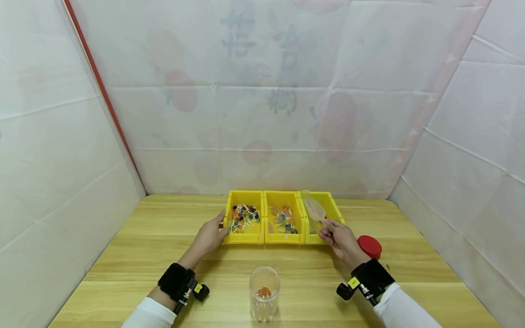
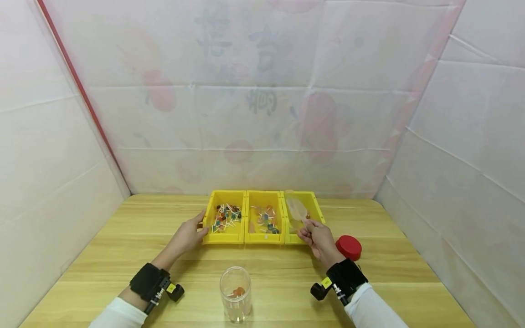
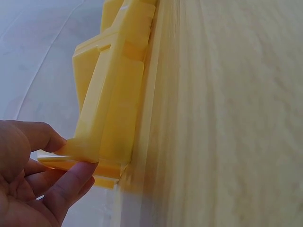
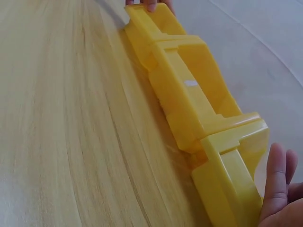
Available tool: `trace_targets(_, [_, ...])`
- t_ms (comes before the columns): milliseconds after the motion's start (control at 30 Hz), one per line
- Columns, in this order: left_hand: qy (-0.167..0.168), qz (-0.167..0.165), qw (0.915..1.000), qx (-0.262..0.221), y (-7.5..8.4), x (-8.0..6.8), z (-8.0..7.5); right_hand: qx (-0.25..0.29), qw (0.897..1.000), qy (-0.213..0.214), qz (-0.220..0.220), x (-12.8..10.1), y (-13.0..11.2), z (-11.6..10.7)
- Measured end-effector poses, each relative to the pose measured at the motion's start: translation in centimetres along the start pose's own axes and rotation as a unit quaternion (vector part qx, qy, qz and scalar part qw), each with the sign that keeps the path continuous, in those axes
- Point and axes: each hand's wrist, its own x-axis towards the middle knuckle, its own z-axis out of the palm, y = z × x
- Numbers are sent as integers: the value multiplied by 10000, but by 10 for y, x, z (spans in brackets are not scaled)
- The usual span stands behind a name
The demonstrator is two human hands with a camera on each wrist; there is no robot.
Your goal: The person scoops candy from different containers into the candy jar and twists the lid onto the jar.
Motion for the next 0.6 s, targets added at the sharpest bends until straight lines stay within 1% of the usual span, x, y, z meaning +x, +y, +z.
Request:
trace_targets(300, [14,70,10000,-37,2,2,-1,-183,9997,-25,-166,-3,-5,-2])
trace_targets(433, [46,87,9999,108,1,1,-1,-300,9993,9,-201,-6,-9,-4])
trace_targets(500, [158,169,9992,312,2,-2,-2,-352,9991,6,-224,-7,-10,-5])
trace_targets(600, [489,454,9954,695,6,-5,-5,-303,9992,53,-247,-10,-13,-5])
